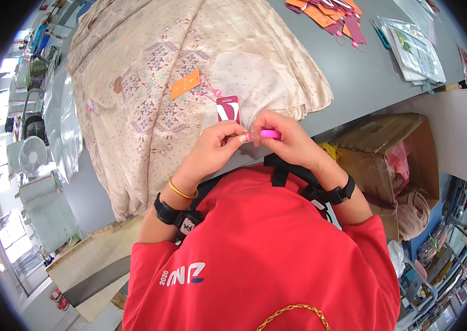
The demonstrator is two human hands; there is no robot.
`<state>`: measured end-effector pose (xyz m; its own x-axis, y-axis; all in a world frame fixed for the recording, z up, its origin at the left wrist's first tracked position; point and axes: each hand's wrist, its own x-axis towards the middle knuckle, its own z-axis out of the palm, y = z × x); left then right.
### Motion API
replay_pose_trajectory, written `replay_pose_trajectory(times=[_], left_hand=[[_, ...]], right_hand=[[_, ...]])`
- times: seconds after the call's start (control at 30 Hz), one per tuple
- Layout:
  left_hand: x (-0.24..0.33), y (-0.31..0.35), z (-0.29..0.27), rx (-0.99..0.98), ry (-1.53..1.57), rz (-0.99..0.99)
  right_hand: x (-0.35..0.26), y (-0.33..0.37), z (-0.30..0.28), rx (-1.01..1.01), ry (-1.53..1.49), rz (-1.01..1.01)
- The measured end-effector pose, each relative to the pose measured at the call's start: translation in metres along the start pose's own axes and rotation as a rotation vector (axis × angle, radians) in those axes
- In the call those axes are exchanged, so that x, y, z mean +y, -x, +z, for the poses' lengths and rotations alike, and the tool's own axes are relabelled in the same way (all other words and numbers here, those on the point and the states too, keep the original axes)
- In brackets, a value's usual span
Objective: The person sews small colored tags onto a large piece of patterned fabric using a needle and thread. They repeatedly pick up tags, align them on the fabric, and stitch them in place one at a time.
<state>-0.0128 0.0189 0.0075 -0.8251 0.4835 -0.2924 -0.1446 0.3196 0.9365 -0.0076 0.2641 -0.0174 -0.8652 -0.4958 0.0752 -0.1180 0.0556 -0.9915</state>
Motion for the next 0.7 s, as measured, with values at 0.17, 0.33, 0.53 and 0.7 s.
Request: replay_pose_trajectory(times=[0.17,0.33,0.53,0.7], left_hand=[[-0.002,0.001,0.003,0.082,-0.367,0.35],[-0.004,0.0,-0.004,0.004,-0.034,0.081],[-0.01,0.0,-0.004,-0.038,0.15,0.013],[-0.009,0.001,0.004,0.111,-0.204,0.215]], right_hand=[[-0.016,0.0,-0.003,0.0,0.437,-0.071],[-0.016,-0.005,0.003,0.142,0.398,-0.03],[-0.01,-0.022,-0.005,-0.001,0.141,-0.026],[-0.028,-0.1,-0.027,-0.017,0.239,0.072]])
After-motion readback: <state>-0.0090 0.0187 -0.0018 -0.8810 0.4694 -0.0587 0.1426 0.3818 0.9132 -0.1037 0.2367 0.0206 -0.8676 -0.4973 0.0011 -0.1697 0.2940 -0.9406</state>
